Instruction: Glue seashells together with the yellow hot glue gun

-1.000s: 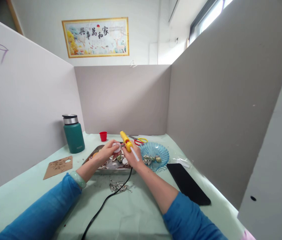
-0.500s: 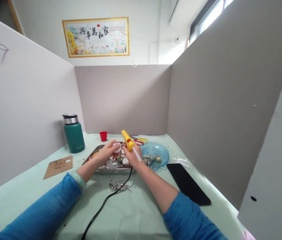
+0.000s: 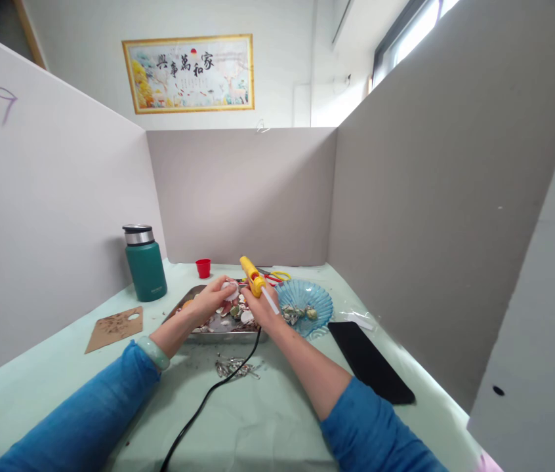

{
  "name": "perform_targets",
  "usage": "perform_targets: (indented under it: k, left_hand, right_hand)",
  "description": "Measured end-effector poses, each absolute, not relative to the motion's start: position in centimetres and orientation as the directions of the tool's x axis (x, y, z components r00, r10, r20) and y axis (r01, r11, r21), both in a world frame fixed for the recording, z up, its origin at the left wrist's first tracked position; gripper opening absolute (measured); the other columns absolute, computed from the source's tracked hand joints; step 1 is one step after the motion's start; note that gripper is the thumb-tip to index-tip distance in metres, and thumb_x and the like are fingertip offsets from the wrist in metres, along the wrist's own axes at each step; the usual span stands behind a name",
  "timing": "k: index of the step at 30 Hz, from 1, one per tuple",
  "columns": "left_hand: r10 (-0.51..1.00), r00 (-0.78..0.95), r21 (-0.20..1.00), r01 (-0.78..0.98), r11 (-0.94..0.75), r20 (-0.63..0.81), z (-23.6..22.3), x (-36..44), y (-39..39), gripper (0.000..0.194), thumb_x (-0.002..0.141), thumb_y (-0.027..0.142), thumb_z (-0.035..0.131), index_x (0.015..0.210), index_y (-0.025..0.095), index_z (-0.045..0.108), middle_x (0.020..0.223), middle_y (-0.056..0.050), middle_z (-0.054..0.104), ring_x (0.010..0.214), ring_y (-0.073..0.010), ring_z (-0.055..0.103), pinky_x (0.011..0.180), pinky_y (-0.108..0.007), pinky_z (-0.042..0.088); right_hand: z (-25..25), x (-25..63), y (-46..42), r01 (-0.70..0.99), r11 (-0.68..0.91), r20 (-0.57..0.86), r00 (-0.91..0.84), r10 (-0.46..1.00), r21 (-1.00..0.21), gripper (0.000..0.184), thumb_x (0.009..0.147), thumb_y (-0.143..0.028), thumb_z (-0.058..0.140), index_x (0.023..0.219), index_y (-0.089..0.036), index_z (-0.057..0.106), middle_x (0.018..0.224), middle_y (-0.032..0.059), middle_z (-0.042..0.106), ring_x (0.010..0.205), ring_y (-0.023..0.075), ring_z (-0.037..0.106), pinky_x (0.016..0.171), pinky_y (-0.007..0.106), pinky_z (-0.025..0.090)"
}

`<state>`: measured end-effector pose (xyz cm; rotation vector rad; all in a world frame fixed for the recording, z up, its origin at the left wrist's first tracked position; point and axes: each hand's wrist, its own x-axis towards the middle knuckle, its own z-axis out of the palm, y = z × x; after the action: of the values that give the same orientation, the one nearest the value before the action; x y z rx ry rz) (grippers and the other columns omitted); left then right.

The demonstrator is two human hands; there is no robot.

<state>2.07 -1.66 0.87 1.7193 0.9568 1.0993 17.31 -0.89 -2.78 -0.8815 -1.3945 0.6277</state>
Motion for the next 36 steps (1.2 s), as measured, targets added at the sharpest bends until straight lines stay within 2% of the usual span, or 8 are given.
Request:
perform_targets:
  k: [6,15,21,24,28,32,36]
  left_hand:
    - [0.915,0.321,0.943,0.138,-0.302,0.246,1.0,2.1,-1.8,0.028,0.083,0.045,0.055,0.089,0.019,0.047,0.067,0.004,0.054,0.045,-0.0075,0.046,0.044,-0.020,0.034]
    - [0.915,0.244,0.920,0.149,-0.363,0.321,0.9,2.3,-1.6,0.018,0.086,0.037,0.051,0.084,0.020,0.044,0.054,0.005,0.052,0.042,-0.0093,0.043,0.042,-0.021,0.031]
    - [0.904,0.248,0.916,0.118,-0.385,0.348,0.7,2.2,-1.3,0.025,0.083,0.043,0.055,0.084,0.020,0.046,0.054,0.005,0.051,0.042,-0.0090,0.043,0.042,-0.020,0.030]
    - [0.903,0.283,0.925,0.109,-0.364,0.322,0.4,2.1,-0.9,0.030,0.083,0.047,0.056,0.090,0.019,0.049,0.059,0.004,0.053,0.044,-0.0091,0.045,0.042,-0.020,0.032]
    - [0.904,0.328,0.951,0.046,-0.306,0.275,0.4,1.8,-0.9,0.035,0.081,0.047,0.060,0.100,0.019,0.052,0.075,0.000,0.058,0.056,-0.0100,0.053,0.049,-0.021,0.040]
    - [0.903,0.346,0.963,0.002,-0.270,0.253,0.7,1.7,-1.2,0.034,0.079,0.045,0.063,0.099,0.019,0.053,0.083,-0.002,0.058,0.062,-0.0106,0.056,0.051,-0.020,0.042]
    - [0.908,0.351,0.971,-0.014,-0.237,0.227,1.1,1.9,-1.6,0.033,0.078,0.043,0.065,0.097,0.019,0.052,0.083,-0.002,0.059,0.058,-0.0090,0.054,0.048,-0.020,0.040]
  right_hand:
    - [-2.6,17.3,-1.0,0.098,0.526,0.534,0.111,0.838,-0.845,0.031,0.071,-0.037,0.065,0.093,-0.017,0.061,0.072,0.0017,0.064,0.058,0.0158,0.059,0.055,0.028,0.049]
    - [-2.4,17.2,-1.3,0.110,0.527,0.536,0.086,0.840,-0.843,0.029,0.072,-0.037,0.064,0.092,-0.016,0.061,0.069,0.0015,0.062,0.054,0.0141,0.056,0.053,0.027,0.048]
    - [-2.5,17.3,-1.1,0.142,0.535,0.548,0.074,0.833,-0.833,0.030,0.073,-0.039,0.063,0.093,-0.017,0.062,0.066,0.0003,0.062,0.056,0.0150,0.058,0.052,0.026,0.047]
    - [-2.4,17.3,-1.2,0.134,0.536,0.548,0.069,0.834,-0.833,0.030,0.073,-0.039,0.064,0.092,-0.017,0.062,0.065,0.0005,0.062,0.058,0.0163,0.059,0.052,0.026,0.048]
    - [-2.2,17.3,-1.4,0.137,0.542,0.553,0.066,0.831,-0.829,0.029,0.073,-0.039,0.063,0.092,-0.017,0.062,0.064,0.0007,0.062,0.058,0.0169,0.059,0.051,0.027,0.047]
    - [-2.0,17.2,-1.7,0.127,0.531,0.542,0.074,0.837,-0.837,0.030,0.073,-0.041,0.064,0.090,-0.017,0.062,0.063,0.0014,0.062,0.056,0.0170,0.058,0.050,0.027,0.046]
    - [-2.1,17.2,-1.6,0.119,0.518,0.528,0.073,0.846,-0.847,0.031,0.074,-0.043,0.064,0.090,-0.017,0.062,0.064,0.0010,0.061,0.052,0.0148,0.055,0.049,0.027,0.045]
